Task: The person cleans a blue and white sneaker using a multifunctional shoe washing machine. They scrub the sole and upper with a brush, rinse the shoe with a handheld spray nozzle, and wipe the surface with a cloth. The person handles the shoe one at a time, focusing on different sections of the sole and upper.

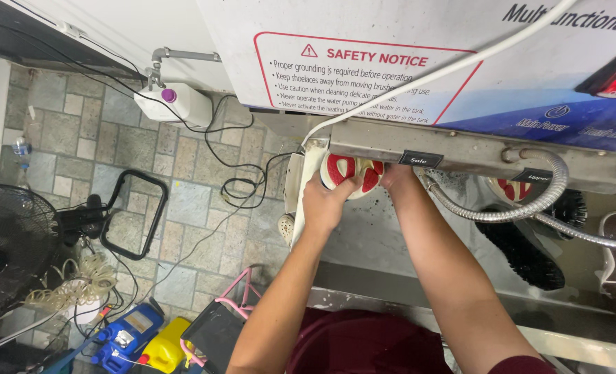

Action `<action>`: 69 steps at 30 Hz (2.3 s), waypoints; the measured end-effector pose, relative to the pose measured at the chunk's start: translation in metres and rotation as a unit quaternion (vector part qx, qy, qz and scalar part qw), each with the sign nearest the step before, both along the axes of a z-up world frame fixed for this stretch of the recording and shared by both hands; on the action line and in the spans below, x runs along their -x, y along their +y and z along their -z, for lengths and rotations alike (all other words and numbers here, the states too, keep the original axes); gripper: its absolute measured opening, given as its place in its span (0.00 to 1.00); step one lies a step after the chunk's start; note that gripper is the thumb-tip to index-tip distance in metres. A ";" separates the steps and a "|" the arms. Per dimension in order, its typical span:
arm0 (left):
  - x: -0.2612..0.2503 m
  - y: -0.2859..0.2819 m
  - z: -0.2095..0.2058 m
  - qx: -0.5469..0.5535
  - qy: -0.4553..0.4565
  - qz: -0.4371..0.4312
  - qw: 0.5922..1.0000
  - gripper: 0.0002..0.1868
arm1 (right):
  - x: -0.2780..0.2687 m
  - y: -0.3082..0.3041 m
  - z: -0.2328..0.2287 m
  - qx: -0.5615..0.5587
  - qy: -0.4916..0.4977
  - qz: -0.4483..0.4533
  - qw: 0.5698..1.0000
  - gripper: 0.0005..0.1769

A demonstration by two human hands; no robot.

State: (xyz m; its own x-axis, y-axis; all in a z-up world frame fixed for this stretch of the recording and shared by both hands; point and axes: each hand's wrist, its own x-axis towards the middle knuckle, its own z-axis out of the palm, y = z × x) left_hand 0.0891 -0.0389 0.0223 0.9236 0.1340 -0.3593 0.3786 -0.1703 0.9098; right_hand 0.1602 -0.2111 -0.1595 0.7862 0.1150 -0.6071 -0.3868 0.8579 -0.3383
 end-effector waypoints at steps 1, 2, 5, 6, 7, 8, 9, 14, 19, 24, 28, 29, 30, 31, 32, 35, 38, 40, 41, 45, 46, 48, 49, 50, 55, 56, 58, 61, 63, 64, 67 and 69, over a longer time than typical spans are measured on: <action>-0.001 0.000 0.001 -0.012 -0.004 -0.001 1.000 0.28 | -0.002 0.000 0.000 -0.017 -0.001 0.000 1.000 0.35; -0.001 0.001 0.001 -0.025 -0.008 -0.001 1.000 0.28 | -0.003 0.001 -0.001 -0.033 -0.003 -0.001 0.999 0.35; 0.005 0.009 0.001 -0.007 -0.001 0.012 1.000 0.27 | 0.006 0.003 -0.004 -0.027 -0.005 0.012 1.000 0.35; 0.006 0.012 0.000 0.008 -0.008 0.016 1.000 0.26 | 0.009 0.004 -0.007 -0.016 -0.008 0.019 1.000 0.36; 0.010 0.015 0.000 0.023 -0.014 0.017 1.000 0.26 | 0.013 0.005 -0.011 -0.012 -0.014 0.019 1.000 0.36; 0.016 0.018 -0.001 0.037 -0.019 0.019 0.999 0.26 | 0.017 0.007 -0.015 -0.008 -0.021 0.019 1.000 0.36; 0.021 0.019 -0.003 0.073 -0.034 0.014 0.997 0.26 | 0.018 0.008 -0.018 -0.004 -0.029 0.021 0.999 0.37; 0.045 0.018 -0.011 0.058 -0.069 0.025 0.996 0.29 | 0.027 0.014 -0.021 0.023 -0.030 0.054 0.998 0.39; 0.014 0.016 -0.003 0.023 -0.011 0.029 0.999 0.26 | 0.017 0.003 -0.009 0.016 0.003 0.048 0.999 0.36; -0.008 0.016 0.005 0.033 -0.017 0.035 0.999 0.28 | 0.014 -0.003 -0.006 -0.026 0.001 0.051 0.998 0.36; 0.001 0.019 0.005 0.028 -0.028 0.035 0.999 0.27 | 0.013 -0.003 -0.008 -0.024 0.031 0.079 0.996 0.36; 0.004 0.020 0.003 0.039 -0.051 0.035 0.997 0.28 | 0.017 -0.003 -0.007 -0.020 0.022 0.077 0.997 0.36; 0.004 0.020 0.002 0.044 -0.053 0.040 0.997 0.27 | 0.018 -0.003 -0.007 -0.015 0.012 0.075 0.997 0.36; 0.008 0.021 0.002 0.049 -0.050 0.043 0.997 0.27 | 0.022 -0.002 -0.006 -0.015 0.006 0.080 0.997 0.36; 0.013 0.023 0.002 0.054 -0.048 0.045 0.996 0.26 | 0.025 -0.002 -0.005 -0.015 0.000 0.086 0.996 0.36; 0.021 0.025 0.000 0.047 -0.046 0.058 0.996 0.25 | 0.028 0.000 -0.011 -0.022 -0.005 0.094 0.995 0.38; 0.026 0.020 0.003 0.026 -0.057 0.087 0.994 0.25 | 0.031 -0.003 -0.008 0.006 -0.002 0.086 0.996 0.38; 0.023 0.015 0.012 0.015 -0.023 0.075 0.997 0.24 | 0.034 -0.017 0.003 0.003 0.016 0.080 0.997 0.37; 0.021 0.012 0.018 0.009 -0.006 0.070 0.998 0.24 | 0.033 -0.025 0.011 -0.017 0.033 0.077 0.996 0.37; 0.014 0.012 0.029 0.113 -0.055 0.030 0.992 0.24 | 0.021 -0.031 0.019 -0.010 -0.009 0.052 0.999 0.31; 0.011 0.016 0.028 0.099 -0.055 0.032 0.993 0.24 | 0.021 -0.030 0.016 -0.016 -0.023 0.042 0.999 0.31; 0.007 0.020 0.025 0.080 -0.062 0.036 0.994 0.25 | 0.018 -0.014 0.006 -0.031 -0.052 0.021 0.998 0.33; 0.005 0.022 0.022 0.075 -0.070 0.040 0.994 0.25 | 0.017 -0.007 -0.001 -0.036 -0.059 0.016 0.997 0.33; 0.002 0.023 0.020 0.070 -0.078 0.043 0.994 0.26 | 0.016 -0.001 -0.008 -0.042 -0.066 0.012 0.997 0.33; 0.005 0.025 0.012 0.031 -0.061 0.041 0.997 0.25 | 0.011 0.010 -0.016 -0.086 -0.060 0.020 0.994 0.34; 0.007 0.025 0.010 0.016 -0.064 0.042 0.997 0.26 | 0.012 0.011 -0.015 -0.077 -0.047 0.022 0.996 0.34; 0.011 0.024 0.007 0.063 -0.068 0.030 0.995 0.28 | 0.015 0.010 -0.012 -0.071 -0.036 0.025 0.997 0.34; 0.027 0.025 0.002 0.046 -0.075 0.026 0.996 0.31 | 0.018 0.013 -0.008 -0.084 -0.049 0.014 0.995 0.32; 0.038 0.024 -0.002 0.046 -0.092 0.027 0.994 0.33 | 0.024 0.016 -0.009 -0.094 -0.055 0.005 0.994 0.31; 0.042 0.024 -0.004 0.066 -0.105 0.027 0.992 0.34 | 0.025 0.016 -0.010 -0.087 -0.044 0.013 0.995 0.31; 0.041 0.023 -0.003 0.067 -0.093 0.020 0.993 0.33 | 0.028 0.020 -0.006 -0.089 -0.037 0.020 0.995 0.32; 0.034 0.022 -0.001 0.061 -0.083 0.018 0.995 0.32 | 0.020 0.016 -0.006 -0.109 -0.066 0.015 0.992 0.31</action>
